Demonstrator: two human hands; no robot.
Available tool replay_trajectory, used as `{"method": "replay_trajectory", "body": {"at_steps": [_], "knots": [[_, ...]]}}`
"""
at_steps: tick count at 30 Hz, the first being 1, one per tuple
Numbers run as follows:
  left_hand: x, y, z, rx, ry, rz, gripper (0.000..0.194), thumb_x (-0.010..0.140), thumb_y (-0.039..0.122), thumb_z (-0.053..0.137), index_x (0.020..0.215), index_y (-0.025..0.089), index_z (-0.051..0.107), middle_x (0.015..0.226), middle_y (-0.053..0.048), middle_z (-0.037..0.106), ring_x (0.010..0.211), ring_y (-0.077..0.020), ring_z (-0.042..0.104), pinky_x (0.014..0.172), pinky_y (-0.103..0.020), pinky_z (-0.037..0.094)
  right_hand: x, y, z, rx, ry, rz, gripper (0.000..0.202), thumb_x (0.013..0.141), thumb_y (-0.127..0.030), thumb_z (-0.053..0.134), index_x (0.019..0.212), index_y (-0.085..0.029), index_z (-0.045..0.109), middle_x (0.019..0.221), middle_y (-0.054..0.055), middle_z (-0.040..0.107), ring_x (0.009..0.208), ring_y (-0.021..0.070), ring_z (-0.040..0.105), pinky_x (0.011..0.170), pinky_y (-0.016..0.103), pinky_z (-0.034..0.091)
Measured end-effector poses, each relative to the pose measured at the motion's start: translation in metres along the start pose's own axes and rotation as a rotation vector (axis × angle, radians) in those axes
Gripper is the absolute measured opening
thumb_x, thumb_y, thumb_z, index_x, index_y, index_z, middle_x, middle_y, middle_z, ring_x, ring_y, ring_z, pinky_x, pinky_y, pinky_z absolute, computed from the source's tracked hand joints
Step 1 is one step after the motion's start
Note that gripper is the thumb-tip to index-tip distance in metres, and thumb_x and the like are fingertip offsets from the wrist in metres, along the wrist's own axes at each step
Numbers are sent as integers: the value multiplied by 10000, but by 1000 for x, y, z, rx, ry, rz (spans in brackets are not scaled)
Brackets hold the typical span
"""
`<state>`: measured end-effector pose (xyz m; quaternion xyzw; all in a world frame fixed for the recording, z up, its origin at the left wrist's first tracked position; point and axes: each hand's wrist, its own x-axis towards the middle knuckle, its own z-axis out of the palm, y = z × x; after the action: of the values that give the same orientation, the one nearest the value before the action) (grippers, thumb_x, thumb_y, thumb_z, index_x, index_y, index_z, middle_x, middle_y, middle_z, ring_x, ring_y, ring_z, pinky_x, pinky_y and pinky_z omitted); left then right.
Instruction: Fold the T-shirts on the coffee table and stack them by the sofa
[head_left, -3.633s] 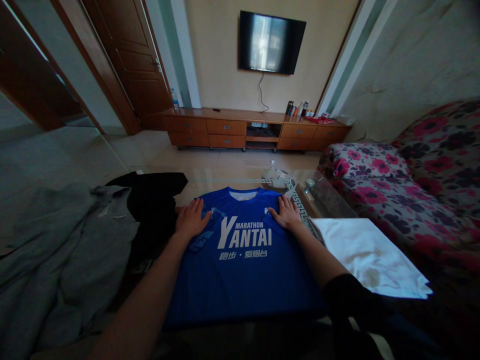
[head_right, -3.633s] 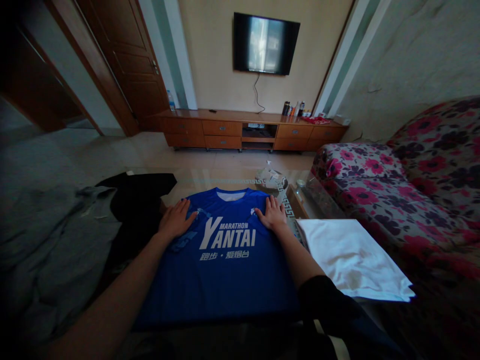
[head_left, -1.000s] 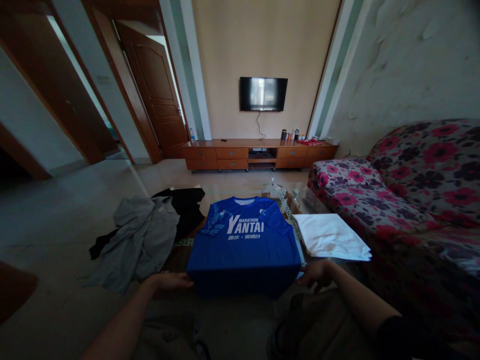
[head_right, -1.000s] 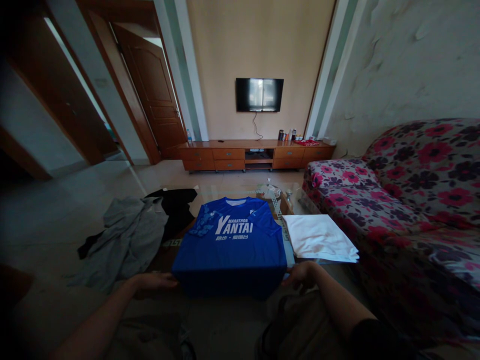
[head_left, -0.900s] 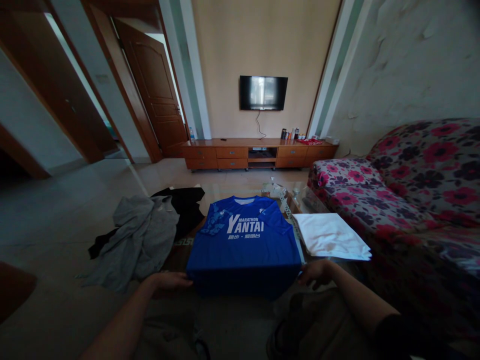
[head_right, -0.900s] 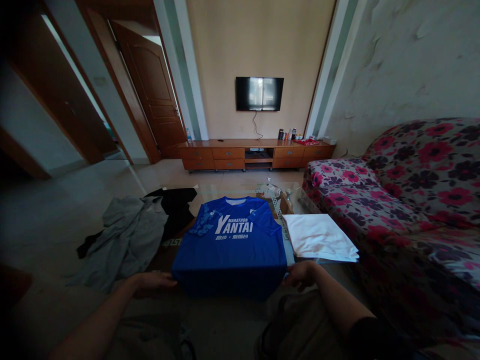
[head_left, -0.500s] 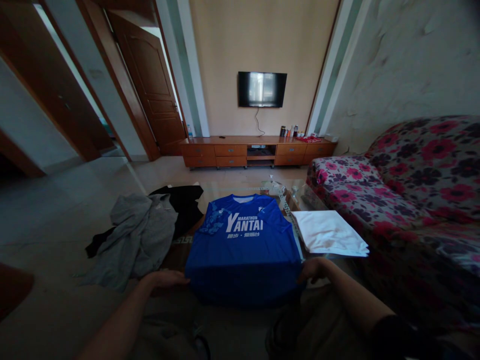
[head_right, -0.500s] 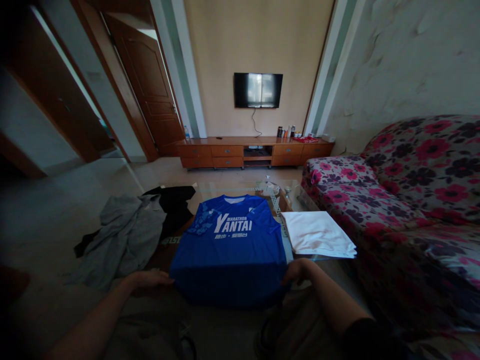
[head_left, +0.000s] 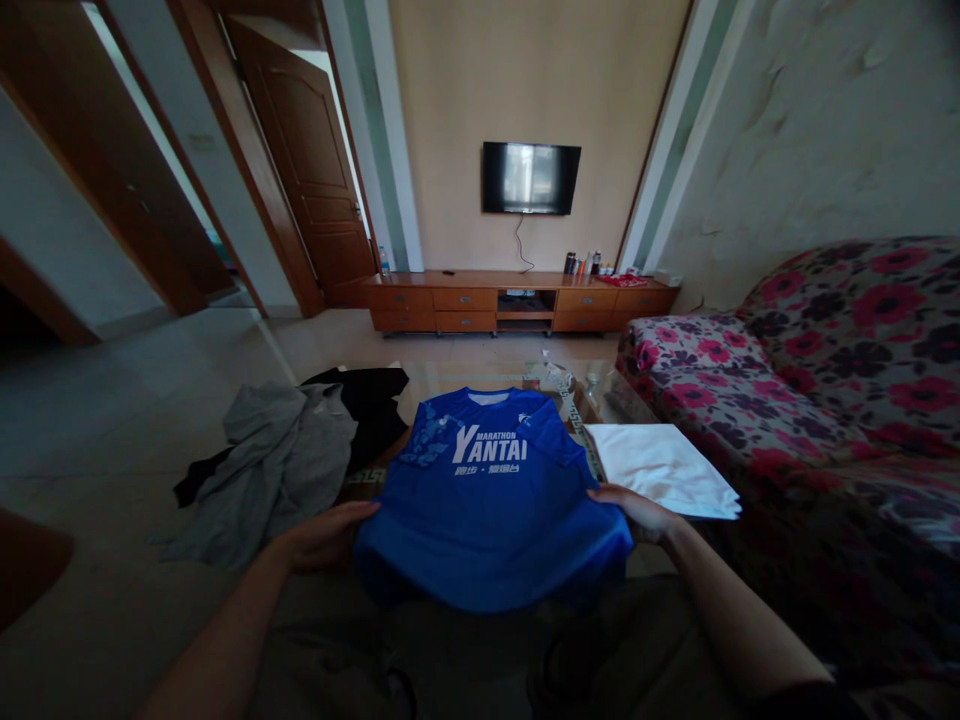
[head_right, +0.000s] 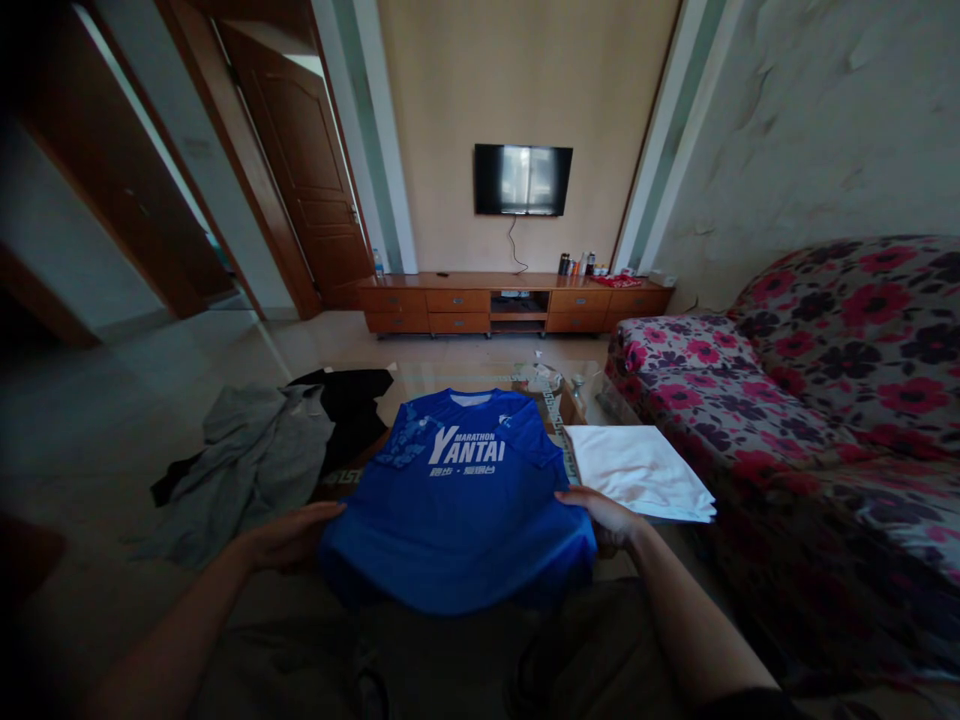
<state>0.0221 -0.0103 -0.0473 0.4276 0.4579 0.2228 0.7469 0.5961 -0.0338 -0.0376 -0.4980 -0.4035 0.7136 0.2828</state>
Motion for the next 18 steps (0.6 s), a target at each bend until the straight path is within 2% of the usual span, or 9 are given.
{"method": "replay_trajectory", "body": {"at_steps": [2, 5, 7, 9, 11, 14, 16, 18], "knots": [[1, 6, 1, -66, 55, 39, 517, 858, 602, 679, 1178, 197, 696, 1213, -119, 737, 1178, -299, 682, 1036, -431, 524, -2, -4, -1, 48, 11, -53, 582, 841, -464, 728, 1357, -249, 565, 1265, 99, 714, 1123, 271, 716, 988, 424, 573], [4, 9, 2, -101, 63, 13, 580, 916, 647, 577, 1296, 213, 639, 1273, -129, 711, 1204, -321, 671, 994, -463, 552, -5, -3, -5, 42, -130, -8, 946, 768, -367, 805, 1568, -374, 299, 1318, 67, 675, 1095, 267, 724, 928, 454, 594], [6, 8, 2, -118, 52, 11, 621, 930, 633, 576, 1394, 221, 575, 1324, -139, 684, 1231, -321, 657, 1011, -461, 544, -5, 3, -5, 25, -238, 40, 1211, 678, -258, 876, 1614, -433, 128, 1306, 60, 670, 1037, 251, 740, 877, 426, 605], [8, 5, 1, -140, 46, 54, 695, 915, 548, 663, 1509, 253, 457, 1374, -132, 656, 1245, -297, 653, 1055, -441, 518, -3, 8, -4, 45, -291, 37, 1356, 626, -157, 904, 1626, -446, 35, 1287, 62, 675, 1010, 219, 741, 874, 370, 596], [8, 2, 1, -153, -5, 96, 920, 851, 375, 791, 1608, 305, 272, 1429, -123, 621, 1271, -277, 638, 1105, -434, 477, 1, 11, -3, 89, -303, -8, 1376, 638, -118, 899, 1633, -436, 4, 1234, 53, 698, 988, 192, 738, 873, 330, 585], [6, 1, 2, -150, -120, 103, 1233, 743, 164, 869, 1651, 340, 53, 1428, -143, 619, 1265, -291, 643, 1114, -460, 455, 7, 7, -3, 138, -244, -85, 1248, 721, -140, 866, 1645, -407, 70, 1077, 17, 737, 916, 167, 736, 840, 303, 586], [5, 4, 3, -144, -122, 114, 1259, 744, 143, 865, 1654, 329, 15, 1325, -154, 681, 1164, -290, 699, 1057, -454, 492, 10, 2, -5, 177, -142, -154, 1137, 755, -160, 847, 1639, -387, 168, 947, -19, 738, 851, 151, 728, 824, 290, 590], [5, 10, 6, -177, -63, 172, 1221, 764, 155, 853, 1654, 332, 35, 1207, -136, 729, 1026, -264, 745, 977, -427, 534, 14, -3, -6, 221, -19, -244, 1060, 749, -171, 850, 1609, -385, 270, 822, -60, 706, 760, 136, 704, 780, 279, 594]]}}
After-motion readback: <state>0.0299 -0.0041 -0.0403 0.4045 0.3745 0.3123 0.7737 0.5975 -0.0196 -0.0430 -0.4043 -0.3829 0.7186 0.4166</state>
